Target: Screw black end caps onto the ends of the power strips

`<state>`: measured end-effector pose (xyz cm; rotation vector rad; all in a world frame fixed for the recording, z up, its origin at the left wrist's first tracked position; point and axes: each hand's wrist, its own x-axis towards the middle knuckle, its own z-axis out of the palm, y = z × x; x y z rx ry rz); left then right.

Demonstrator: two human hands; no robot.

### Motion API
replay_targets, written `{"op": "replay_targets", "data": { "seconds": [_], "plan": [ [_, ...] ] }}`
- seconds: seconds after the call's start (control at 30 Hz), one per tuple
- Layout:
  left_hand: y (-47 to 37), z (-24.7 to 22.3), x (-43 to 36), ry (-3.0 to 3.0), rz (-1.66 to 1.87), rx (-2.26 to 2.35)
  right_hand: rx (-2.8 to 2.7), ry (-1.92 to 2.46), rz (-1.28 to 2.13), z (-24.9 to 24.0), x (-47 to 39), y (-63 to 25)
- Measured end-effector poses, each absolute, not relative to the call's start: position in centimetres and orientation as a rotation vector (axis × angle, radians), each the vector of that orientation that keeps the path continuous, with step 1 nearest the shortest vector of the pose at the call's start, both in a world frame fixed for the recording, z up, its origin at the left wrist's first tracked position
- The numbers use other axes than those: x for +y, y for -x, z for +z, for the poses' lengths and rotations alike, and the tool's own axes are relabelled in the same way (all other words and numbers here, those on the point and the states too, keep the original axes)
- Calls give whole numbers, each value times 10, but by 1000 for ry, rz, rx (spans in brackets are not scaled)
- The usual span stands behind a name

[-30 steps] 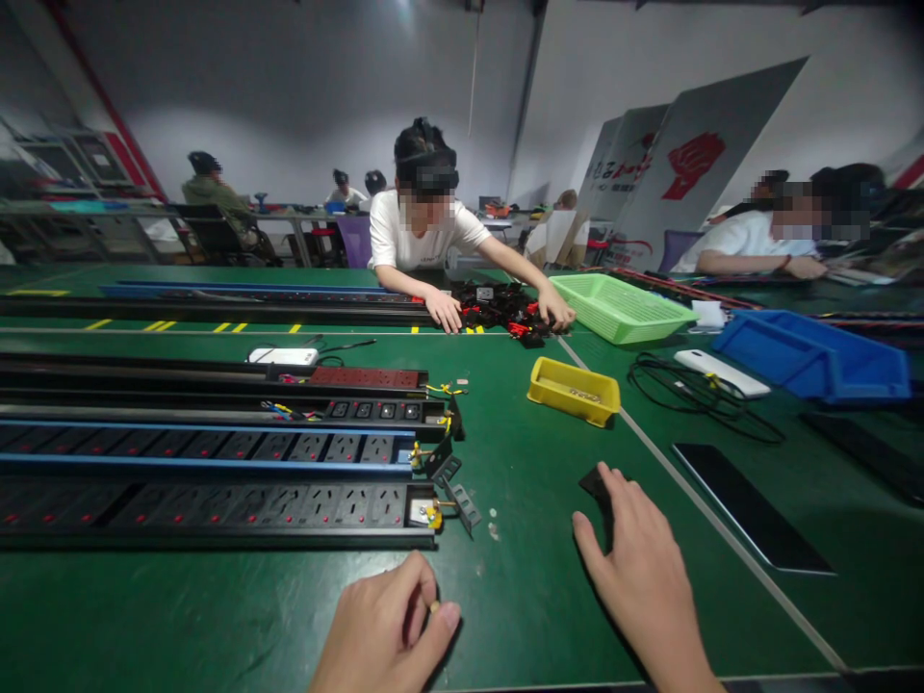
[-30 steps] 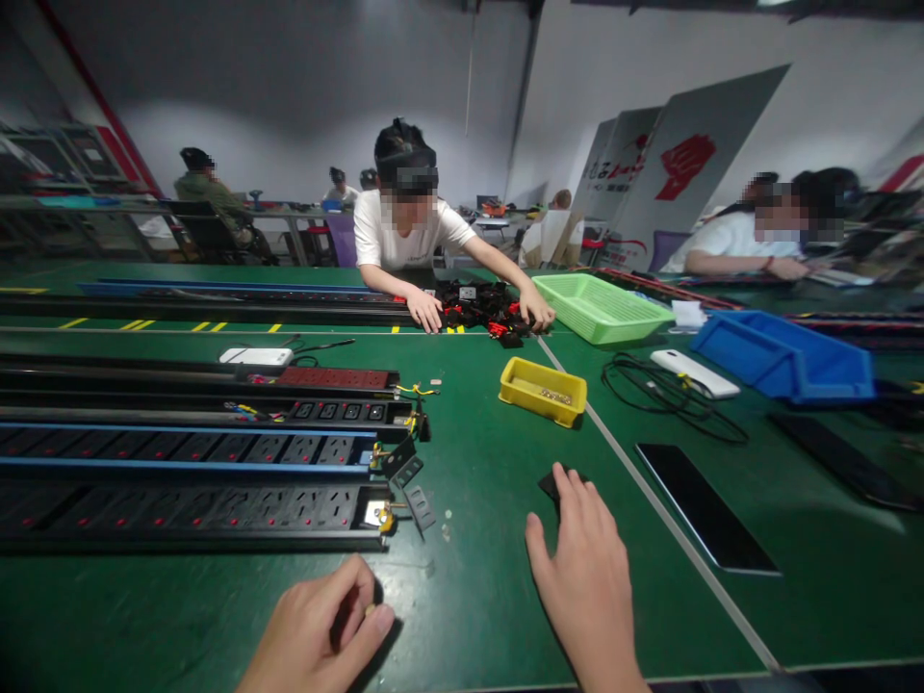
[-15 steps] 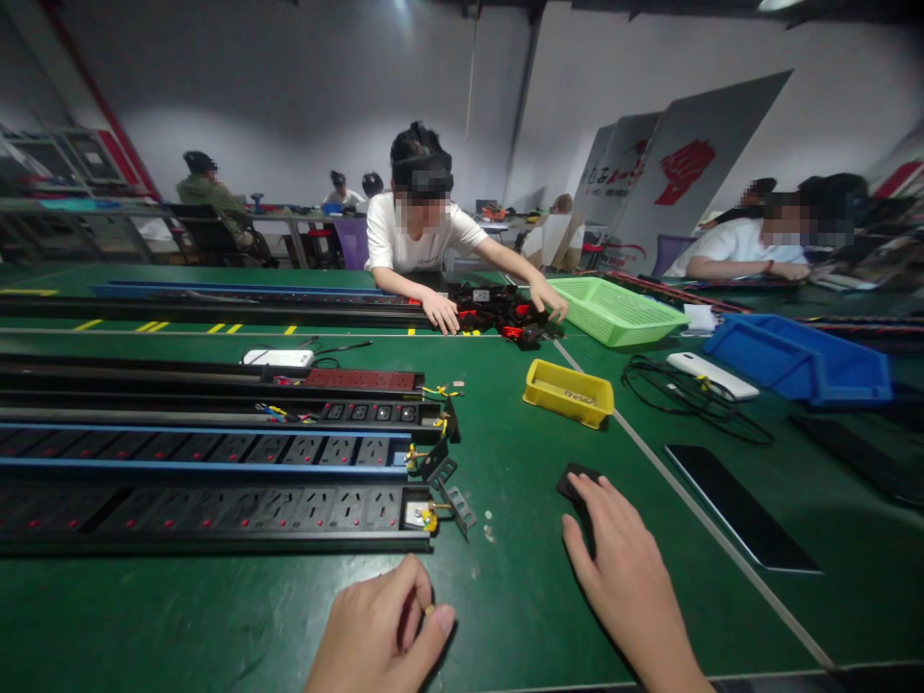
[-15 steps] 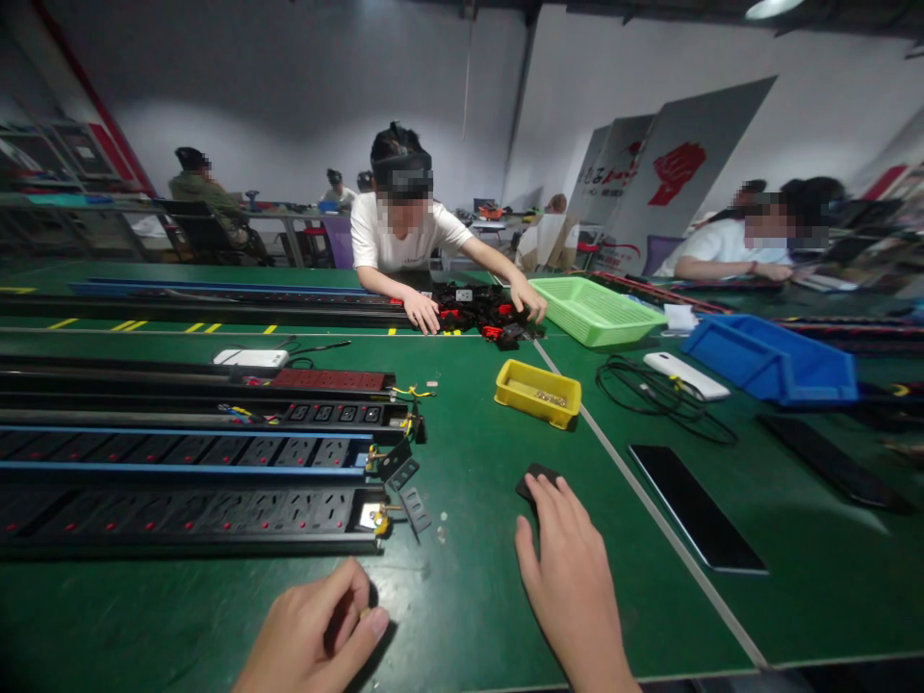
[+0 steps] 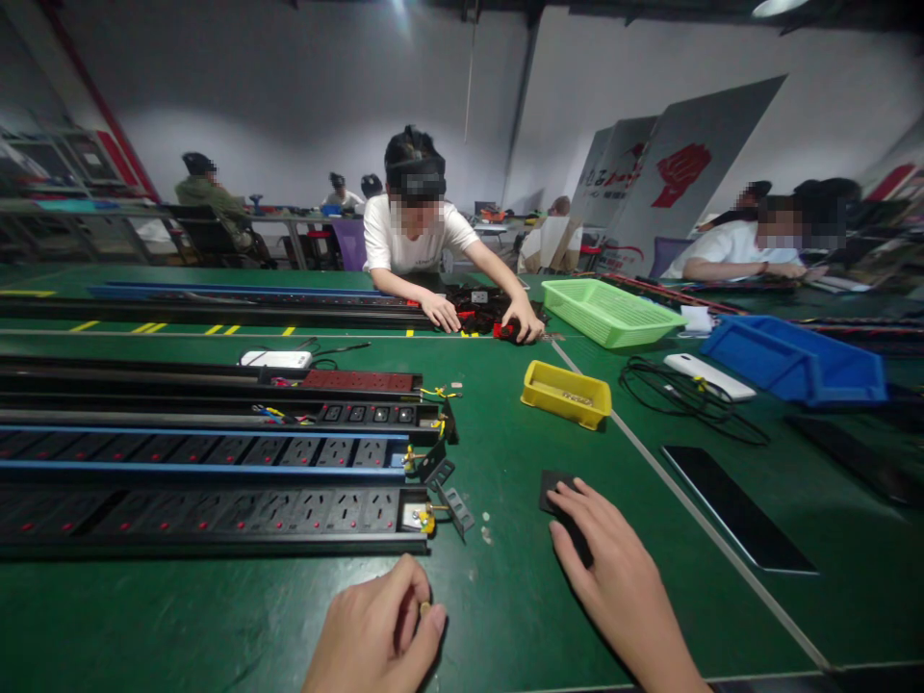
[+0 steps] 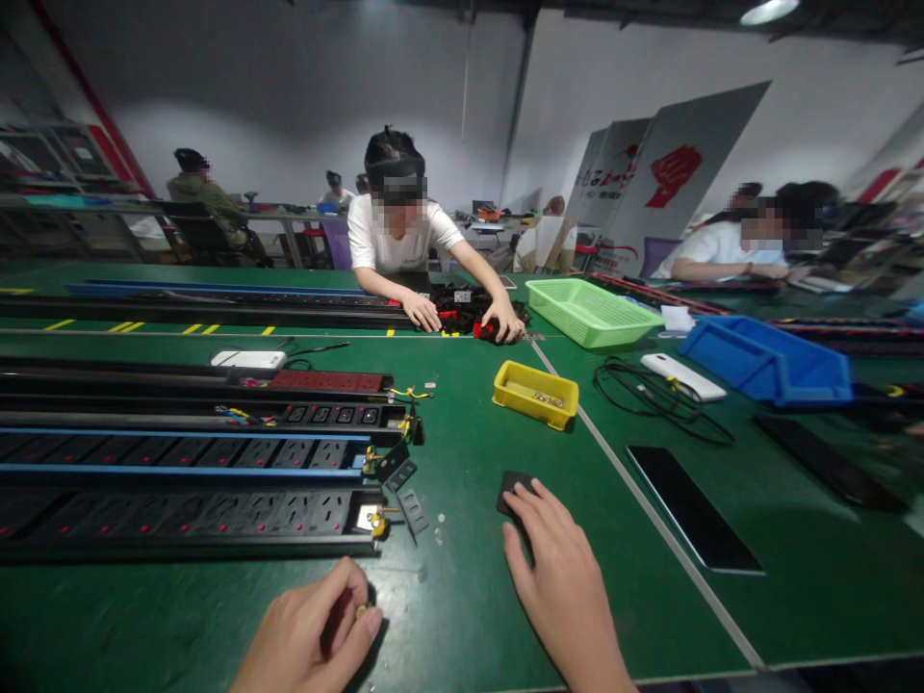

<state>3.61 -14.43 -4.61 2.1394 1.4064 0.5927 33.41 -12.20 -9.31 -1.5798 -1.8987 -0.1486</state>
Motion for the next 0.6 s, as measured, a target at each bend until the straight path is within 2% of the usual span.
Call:
{"op": "replay_targets", "data": {
  "seconds": [0.6],
  "plan": [
    [-37,-46,-143,-2216,625,1394,-1944,1426,105,-81,-125,-330]
  ]
}}
